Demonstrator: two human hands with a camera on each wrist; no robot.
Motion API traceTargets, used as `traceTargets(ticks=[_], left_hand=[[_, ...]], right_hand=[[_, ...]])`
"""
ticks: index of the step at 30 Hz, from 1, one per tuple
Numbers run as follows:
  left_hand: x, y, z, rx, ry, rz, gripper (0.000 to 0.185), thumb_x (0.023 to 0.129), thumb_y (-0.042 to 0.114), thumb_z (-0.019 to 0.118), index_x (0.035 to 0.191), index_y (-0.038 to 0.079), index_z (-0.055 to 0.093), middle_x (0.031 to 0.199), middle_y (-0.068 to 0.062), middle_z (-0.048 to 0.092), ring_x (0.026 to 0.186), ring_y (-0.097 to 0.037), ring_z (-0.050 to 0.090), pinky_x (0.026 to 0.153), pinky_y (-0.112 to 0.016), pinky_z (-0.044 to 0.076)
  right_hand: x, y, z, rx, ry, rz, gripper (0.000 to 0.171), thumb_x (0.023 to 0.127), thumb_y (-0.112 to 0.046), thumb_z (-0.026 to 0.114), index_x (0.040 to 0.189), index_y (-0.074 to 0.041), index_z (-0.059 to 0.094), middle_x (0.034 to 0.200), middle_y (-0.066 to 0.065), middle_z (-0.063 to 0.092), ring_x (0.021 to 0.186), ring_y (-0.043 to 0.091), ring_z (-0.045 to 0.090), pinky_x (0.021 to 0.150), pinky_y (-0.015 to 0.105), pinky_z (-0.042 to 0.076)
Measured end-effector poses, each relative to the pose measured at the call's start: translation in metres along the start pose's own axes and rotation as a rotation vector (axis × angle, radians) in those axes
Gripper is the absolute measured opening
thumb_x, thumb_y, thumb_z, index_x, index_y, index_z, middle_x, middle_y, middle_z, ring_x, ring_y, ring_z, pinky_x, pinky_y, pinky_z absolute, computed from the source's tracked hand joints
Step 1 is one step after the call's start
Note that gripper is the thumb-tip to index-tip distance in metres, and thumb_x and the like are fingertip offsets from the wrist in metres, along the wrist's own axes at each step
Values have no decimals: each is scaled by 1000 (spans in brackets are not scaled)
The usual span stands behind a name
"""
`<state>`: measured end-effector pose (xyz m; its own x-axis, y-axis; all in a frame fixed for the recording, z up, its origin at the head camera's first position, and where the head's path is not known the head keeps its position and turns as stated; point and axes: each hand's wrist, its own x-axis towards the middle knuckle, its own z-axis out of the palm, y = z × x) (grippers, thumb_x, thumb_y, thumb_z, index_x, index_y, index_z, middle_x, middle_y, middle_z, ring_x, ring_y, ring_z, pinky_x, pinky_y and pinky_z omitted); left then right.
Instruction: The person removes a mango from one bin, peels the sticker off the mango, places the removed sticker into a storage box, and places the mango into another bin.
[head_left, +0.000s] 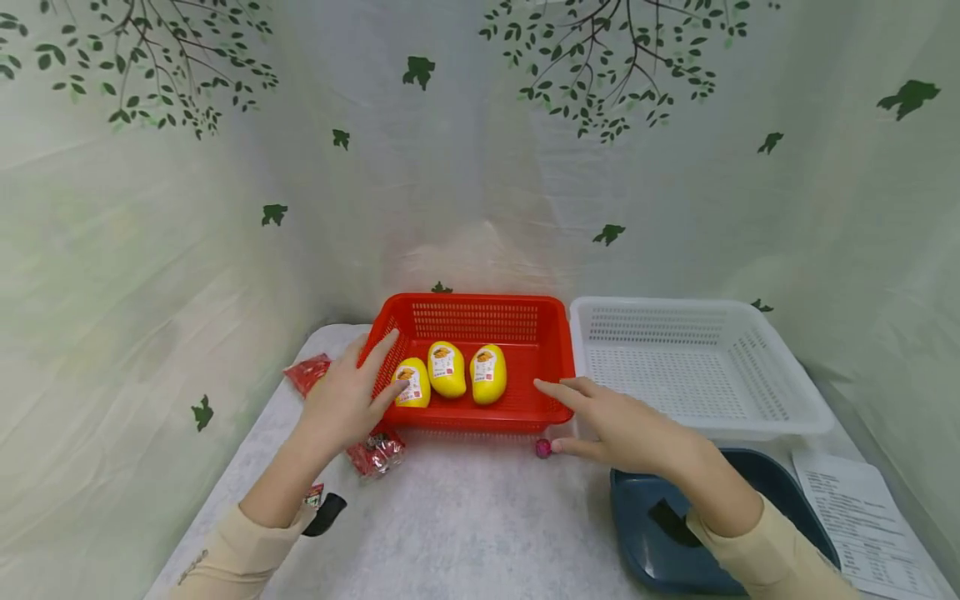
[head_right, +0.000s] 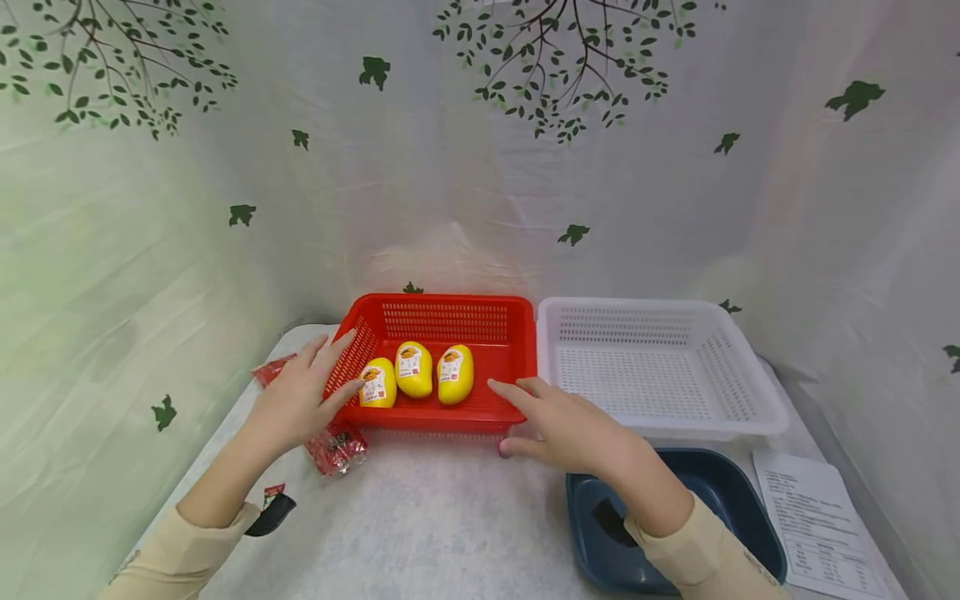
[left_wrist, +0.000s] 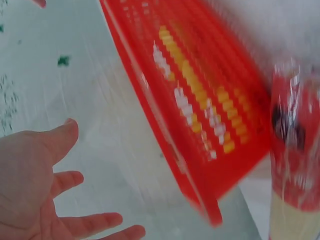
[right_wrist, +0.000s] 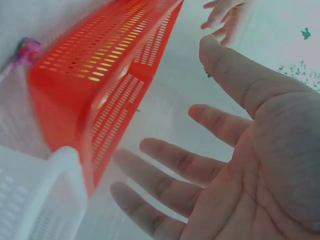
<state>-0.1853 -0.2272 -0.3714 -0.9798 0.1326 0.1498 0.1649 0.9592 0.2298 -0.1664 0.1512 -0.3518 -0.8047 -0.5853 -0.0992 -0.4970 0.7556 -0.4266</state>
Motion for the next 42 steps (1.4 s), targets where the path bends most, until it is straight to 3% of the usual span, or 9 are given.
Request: traceTargets(ticks=[6,8,14,18,22,25,31,35,42], left_hand=[[17,-27,-12,-90,-72,-64,81,106,42,65,172,19,24,167,-36,33,147,-61,41,99,-80,50],[23,-34,-13,-110,-86,-70,80,106,39,65,172,17,25,165,-36,35,147,-59,42,100,-79,50],[44,-52,-12,-171,-138,-45,74,109,34,61,169,7,27,164,-35,40,150,-57,39,109,-77,45],[56,-61,-9,-225,-194,-52,72,110,33,59,168,5,27,164,-33,42,149,-56,43,110,-75,47],[65,-70,-7,-327,-277,-124,71,110,33,58,170,10,25,164,-33,41,140,-55,51,99,-62,61],[71,-75,-6,-410,-348,-191,71,111,35,56,171,16,22,165,-34,37,139,-55,50,88,-54,66],[85,-82,-4,-587,-465,-271,70,113,33,52,173,22,17,162,-28,42,140,-50,52,89,-52,67],[94,-82,-3,-676,-511,-310,71,113,30,52,173,23,14,162,-26,41,135,-48,56,90,-50,67],[102,-84,-4,-710,-520,-381,74,112,25,54,174,28,14,163,-25,40,127,-43,58,89,-46,67]], right_hand=[[35,-3,-12,43,-74,17,83,99,-45,76,169,-28,35,163,17,49,132,33,62,110,55,57],[48,-2,-15,43,-92,22,83,99,-44,75,170,-27,34,165,18,47,146,39,52,115,59,52],[83,-2,-23,45,-142,39,84,101,-43,73,171,-25,30,173,15,38,160,45,32,122,64,43],[104,-6,-24,50,-166,11,81,101,-43,73,169,-23,35,172,12,41,158,40,39,123,61,44],[127,-14,-22,90,-194,-8,76,101,-44,72,167,-26,39,167,8,48,152,33,48,120,56,49],[146,-20,-18,153,-220,-15,73,101,-45,72,165,-28,41,156,9,59,138,29,59,111,51,57],[177,-33,-9,333,-303,-16,72,102,-41,73,165,-26,41,144,12,63,112,27,73,93,40,66],[190,-41,-5,395,-345,8,70,104,-39,71,165,-23,40,145,13,63,114,33,72,90,39,67],[208,-47,7,470,-395,38,68,106,-39,68,165,-22,40,156,15,53,128,41,68,97,47,65]])
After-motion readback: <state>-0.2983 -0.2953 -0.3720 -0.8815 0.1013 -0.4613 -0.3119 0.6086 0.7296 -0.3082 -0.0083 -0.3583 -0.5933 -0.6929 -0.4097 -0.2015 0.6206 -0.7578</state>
